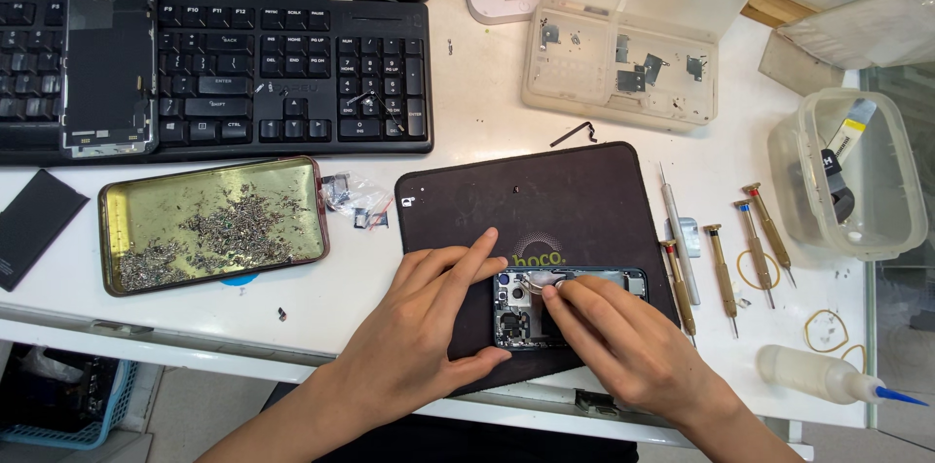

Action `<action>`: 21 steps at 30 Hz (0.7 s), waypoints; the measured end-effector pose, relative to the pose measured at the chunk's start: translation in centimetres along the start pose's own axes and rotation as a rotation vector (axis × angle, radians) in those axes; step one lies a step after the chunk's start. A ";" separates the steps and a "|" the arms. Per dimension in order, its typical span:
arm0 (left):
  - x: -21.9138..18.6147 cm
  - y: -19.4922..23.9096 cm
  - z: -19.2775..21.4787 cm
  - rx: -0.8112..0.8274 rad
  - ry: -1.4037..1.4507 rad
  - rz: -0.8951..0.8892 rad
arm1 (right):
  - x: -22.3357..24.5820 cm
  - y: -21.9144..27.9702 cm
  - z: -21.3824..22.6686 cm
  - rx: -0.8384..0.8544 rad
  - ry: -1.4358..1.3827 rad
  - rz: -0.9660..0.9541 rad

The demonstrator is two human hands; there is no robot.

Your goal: The person works on a disassembled smartphone placed on a work mat. They use tweezers and a screwdriver to manipulate small internal components, remove a metal bracket, and adjust parts near the camera module. The person also picks up and places small screws and parts on the desk.

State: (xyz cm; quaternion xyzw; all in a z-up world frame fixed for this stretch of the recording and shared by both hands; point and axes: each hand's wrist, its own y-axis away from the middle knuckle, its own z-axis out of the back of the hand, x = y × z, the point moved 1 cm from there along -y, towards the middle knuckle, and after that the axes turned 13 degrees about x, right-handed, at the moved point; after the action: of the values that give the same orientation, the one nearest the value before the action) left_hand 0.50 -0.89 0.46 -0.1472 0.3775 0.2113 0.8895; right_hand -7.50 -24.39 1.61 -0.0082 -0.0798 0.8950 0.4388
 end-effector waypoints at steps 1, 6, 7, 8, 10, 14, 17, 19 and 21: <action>0.0 0.0 0.0 0.004 0.001 0.002 | 0.0 -0.1 0.1 -0.027 -0.099 -0.048; 0.1 0.0 -0.2 0.021 -0.002 0.017 | 0.3 -0.7 0.4 -0.096 -0.488 -0.450; 0.1 0.0 -0.2 0.020 -0.002 0.018 | 0.4 -0.8 0.6 -0.101 -0.525 -0.471; 0.1 0.0 -0.2 0.020 -0.003 0.019 | 0.4 -0.8 0.7 -0.107 -0.562 -0.492; 0.1 0.1 -0.2 0.020 -0.006 0.018 | 0.3 -0.8 0.8 -0.078 -0.690 -0.574; 0.1 0.0 -0.1 0.012 -0.011 0.012 | 0.2 -1.0 0.7 0.016 -0.929 -0.751; 0.1 0.1 -0.1 0.014 -0.006 0.016 | 0.3 -1.0 0.4 0.004 -0.973 -0.770; 0.1 0.2 -0.1 0.015 -0.006 0.017 | 0.3 -0.9 0.2 -0.010 -0.992 -0.763; 0.1 0.2 -0.1 0.014 -0.012 0.015 | 0.1 -0.9 0.0 -0.016 -1.016 -0.760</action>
State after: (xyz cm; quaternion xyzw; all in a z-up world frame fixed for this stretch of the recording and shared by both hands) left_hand 0.41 -0.77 0.30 -0.1372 0.3748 0.2160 0.8911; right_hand -6.90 -23.77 1.72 0.4430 -0.2822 0.5683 0.6334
